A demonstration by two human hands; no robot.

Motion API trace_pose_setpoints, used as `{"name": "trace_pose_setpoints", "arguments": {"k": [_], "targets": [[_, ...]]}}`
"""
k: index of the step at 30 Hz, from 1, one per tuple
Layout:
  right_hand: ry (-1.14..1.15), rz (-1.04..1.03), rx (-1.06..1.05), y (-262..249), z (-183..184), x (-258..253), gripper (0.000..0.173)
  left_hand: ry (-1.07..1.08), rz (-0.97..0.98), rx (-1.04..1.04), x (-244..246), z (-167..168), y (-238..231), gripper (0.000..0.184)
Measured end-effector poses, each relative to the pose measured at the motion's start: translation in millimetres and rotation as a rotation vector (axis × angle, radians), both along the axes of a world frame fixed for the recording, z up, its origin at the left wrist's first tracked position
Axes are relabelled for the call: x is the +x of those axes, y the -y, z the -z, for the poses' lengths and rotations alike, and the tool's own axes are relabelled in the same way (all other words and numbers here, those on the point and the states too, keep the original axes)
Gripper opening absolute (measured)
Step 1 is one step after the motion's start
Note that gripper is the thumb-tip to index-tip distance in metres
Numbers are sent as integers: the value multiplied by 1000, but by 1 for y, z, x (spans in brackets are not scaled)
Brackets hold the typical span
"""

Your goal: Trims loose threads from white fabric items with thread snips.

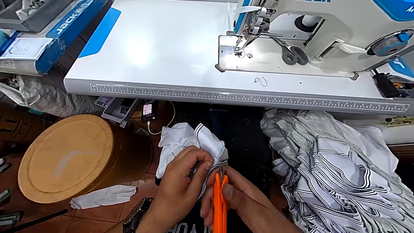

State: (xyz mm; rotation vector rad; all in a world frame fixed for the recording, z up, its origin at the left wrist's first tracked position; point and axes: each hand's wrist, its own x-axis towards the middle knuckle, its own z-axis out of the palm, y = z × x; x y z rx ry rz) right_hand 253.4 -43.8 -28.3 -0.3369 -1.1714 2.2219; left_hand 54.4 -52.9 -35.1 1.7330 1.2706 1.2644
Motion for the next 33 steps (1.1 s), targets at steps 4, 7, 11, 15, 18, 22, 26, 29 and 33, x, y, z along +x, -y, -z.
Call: {"name": "trace_pose_setpoints", "arguments": {"k": [4, 7, 11, 15, 18, 22, 26, 29, 33], "targets": [[-36, -24, -45, -1, -1, 4, 33, 2, 8, 12, 0, -1, 0, 16], [-45, -68, -72, 0, -1, 5, 35, -3, 13, 11, 1, 0, 0, 16], [-59, -95, -142, 0, -1, 6, 34, -4, 14, 8, 1, 0, 0, 17], [-60, -79, -151, 1, 0, 6, 34, -13, 10, 11, 1, 1, 1, 17], [-30, -54, -80, 2, 2, 3, 33, -29, 10, 14, 2, 1, 1, 16], [-43, -15, -98, 5, 4, 0, 31, -36, 25, -9, 1, 0, 1, 18], [-99, 4, -167, 8, 6, -3, 30, 57, 74, -67, 1, 0, 0, 18], [-126, 3, -181, 9, 8, -6, 29, 115, 82, -96, 2, 0, 0, 19], [-175, -20, -220, 9, 10, -8, 28, 241, 108, -215, 2, -2, 0, 18]]}}
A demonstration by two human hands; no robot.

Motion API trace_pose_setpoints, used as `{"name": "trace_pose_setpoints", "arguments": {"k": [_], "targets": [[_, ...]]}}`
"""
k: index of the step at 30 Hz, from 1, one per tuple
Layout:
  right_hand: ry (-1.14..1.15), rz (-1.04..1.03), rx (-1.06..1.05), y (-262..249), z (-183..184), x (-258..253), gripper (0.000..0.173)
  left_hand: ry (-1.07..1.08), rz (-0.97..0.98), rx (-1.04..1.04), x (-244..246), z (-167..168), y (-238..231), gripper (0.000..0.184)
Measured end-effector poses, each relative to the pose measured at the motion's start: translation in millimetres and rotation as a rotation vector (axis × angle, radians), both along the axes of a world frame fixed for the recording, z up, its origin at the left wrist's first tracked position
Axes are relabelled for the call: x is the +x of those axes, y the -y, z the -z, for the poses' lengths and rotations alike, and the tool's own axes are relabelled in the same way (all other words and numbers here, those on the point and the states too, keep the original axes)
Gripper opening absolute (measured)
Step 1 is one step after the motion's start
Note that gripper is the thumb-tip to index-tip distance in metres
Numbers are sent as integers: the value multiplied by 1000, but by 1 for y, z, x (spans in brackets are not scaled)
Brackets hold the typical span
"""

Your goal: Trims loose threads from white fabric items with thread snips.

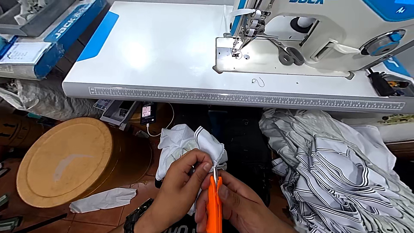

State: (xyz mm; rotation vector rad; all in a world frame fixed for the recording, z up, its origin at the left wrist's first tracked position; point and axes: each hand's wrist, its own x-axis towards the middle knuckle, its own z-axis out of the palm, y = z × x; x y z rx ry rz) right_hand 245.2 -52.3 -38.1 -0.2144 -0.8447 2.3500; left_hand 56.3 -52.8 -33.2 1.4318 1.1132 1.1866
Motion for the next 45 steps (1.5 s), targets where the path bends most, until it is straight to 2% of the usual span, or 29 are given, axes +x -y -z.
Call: {"name": "trace_pose_setpoints", "arguments": {"k": [11, 24, 30, 38, 45], "targets": [[-58, 26, -71, 7, 1, -5, 27, 157, 73, -171, 1, -1, -2, 18], [42, 21, -26, 6, -2, 0, 28, 134, 63, -155, 3, 2, -1, 18], [-31, 28, -121, 6, 1, -4, 28, 166, 97, -179, 2, 2, -1, 18], [-18, -11, -126, 1, 9, 3, 27, 142, 83, -189, 4, 7, -2, 19], [-117, 14, -165, 3, 15, -1, 26, 165, 98, -187, 7, 5, -4, 19]]}}
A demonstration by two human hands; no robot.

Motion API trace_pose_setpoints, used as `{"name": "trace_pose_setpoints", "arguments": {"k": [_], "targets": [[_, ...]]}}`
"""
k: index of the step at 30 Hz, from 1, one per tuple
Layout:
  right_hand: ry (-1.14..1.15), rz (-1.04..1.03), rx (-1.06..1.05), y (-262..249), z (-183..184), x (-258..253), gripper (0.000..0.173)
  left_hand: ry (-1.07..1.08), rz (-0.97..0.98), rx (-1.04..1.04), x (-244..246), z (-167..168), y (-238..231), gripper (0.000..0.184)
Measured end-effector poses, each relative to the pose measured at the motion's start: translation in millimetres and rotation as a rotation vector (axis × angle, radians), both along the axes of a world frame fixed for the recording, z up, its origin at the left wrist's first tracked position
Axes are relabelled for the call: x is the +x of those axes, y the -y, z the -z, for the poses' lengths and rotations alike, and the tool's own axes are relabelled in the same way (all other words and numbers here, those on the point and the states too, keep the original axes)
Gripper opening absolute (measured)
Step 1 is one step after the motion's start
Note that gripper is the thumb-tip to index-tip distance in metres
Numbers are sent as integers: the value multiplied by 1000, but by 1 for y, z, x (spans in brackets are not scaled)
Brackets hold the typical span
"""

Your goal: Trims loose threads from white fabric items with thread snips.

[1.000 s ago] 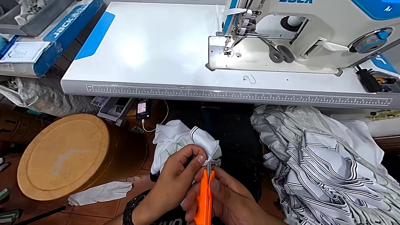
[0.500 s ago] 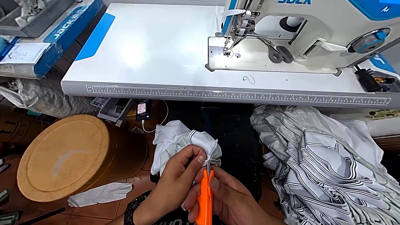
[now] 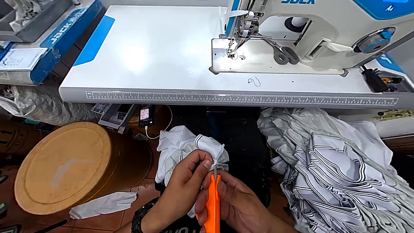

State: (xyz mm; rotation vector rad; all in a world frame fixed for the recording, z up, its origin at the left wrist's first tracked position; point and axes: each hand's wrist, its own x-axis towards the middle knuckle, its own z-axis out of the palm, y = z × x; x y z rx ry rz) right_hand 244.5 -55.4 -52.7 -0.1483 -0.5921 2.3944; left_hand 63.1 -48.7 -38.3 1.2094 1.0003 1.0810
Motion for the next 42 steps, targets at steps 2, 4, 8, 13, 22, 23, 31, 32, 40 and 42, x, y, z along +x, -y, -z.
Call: {"name": "trace_pose_setpoints", "arguments": {"k": [2, 4, 8, 13, 22, 23, 31, 32, 40, 42], "targets": [[25, -1, 27, -1, 0, 0, 26, 18, 14, -4, -1, -1, -1, 19], [130, -59, 118, -7, -3, 8, 26, -13, -13, 28, -1, 2, 0, 20], [634, 82, 701, -25, -16, 43, 36, -136, -104, 150, -1, 10, 1, 20], [1099, 718, 954, -30, 2, 21, 20, -202, -124, 262, 4, 13, 1, 18], [1248, 928, 1359, -27, 11, 7, 13, -920, -242, 817, 0, 14, 0, 16], [1260, 939, 1408, -27, 10, 7, 14, -962, -246, 841, 0, 12, 0, 16], [1090, 768, 1183, -34, 11, 16, 14, -220, -59, 250, -10, 11, -7, 10], [1074, 740, 1128, -35, 12, 17, 15, -167, -44, 217, -10, 11, -7, 10], [681, 678, 807, -19, -22, 33, 29, -123, -56, 229, -10, 7, -4, 11], [896, 814, 986, -20, -19, 27, 16, -104, -50, 205, -11, 6, -4, 11]]}}
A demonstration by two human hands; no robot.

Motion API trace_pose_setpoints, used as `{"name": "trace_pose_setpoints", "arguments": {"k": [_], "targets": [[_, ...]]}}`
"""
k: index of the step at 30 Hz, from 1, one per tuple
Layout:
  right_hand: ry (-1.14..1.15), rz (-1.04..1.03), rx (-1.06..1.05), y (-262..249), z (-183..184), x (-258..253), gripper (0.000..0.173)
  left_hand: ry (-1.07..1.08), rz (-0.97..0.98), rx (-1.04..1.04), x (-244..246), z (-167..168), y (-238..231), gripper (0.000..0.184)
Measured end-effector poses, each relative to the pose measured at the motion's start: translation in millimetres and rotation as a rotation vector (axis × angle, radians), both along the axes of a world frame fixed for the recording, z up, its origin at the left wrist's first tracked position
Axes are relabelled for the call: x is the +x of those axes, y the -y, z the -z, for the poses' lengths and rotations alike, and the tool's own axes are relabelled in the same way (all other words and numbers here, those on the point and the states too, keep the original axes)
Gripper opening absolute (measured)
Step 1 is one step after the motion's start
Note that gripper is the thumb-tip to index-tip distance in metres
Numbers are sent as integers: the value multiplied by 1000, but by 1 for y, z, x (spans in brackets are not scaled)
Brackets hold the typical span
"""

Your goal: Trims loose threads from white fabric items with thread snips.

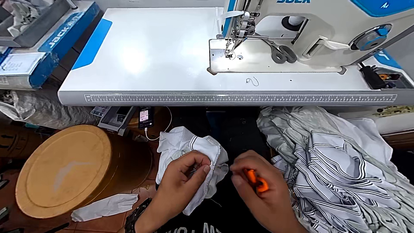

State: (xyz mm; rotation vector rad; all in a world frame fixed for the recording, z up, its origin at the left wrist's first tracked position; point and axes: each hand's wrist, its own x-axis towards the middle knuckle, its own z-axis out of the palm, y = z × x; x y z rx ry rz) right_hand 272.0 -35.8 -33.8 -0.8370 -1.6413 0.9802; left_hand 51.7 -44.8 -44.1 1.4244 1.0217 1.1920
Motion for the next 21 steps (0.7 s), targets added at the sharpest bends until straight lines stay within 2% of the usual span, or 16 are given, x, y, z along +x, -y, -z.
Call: {"name": "trace_pose_setpoints", "arguments": {"k": [2, 8, 11, 16, 18, 21], "targets": [[132, 121, 103, -4, 9, -7, 12, 2, -2, -8, 0, 0, 1, 11], [134, 142, 135, -9, 13, -19, 9, -91, -34, 108, 3, 2, 2, 13], [207, 178, 198, -10, 15, -23, 5, -146, -51, 141, 5, 2, 3, 13], [356, 431, 362, -27, 19, -4, 5, -156, -42, 129, 3, 2, 3, 14], [333, 490, 317, -36, 16, 9, 6, -148, -43, 120, 3, 2, 3, 14], [220, 386, 201, -32, 9, 12, 11, -142, -45, 124, 4, 2, 3, 14]]}}
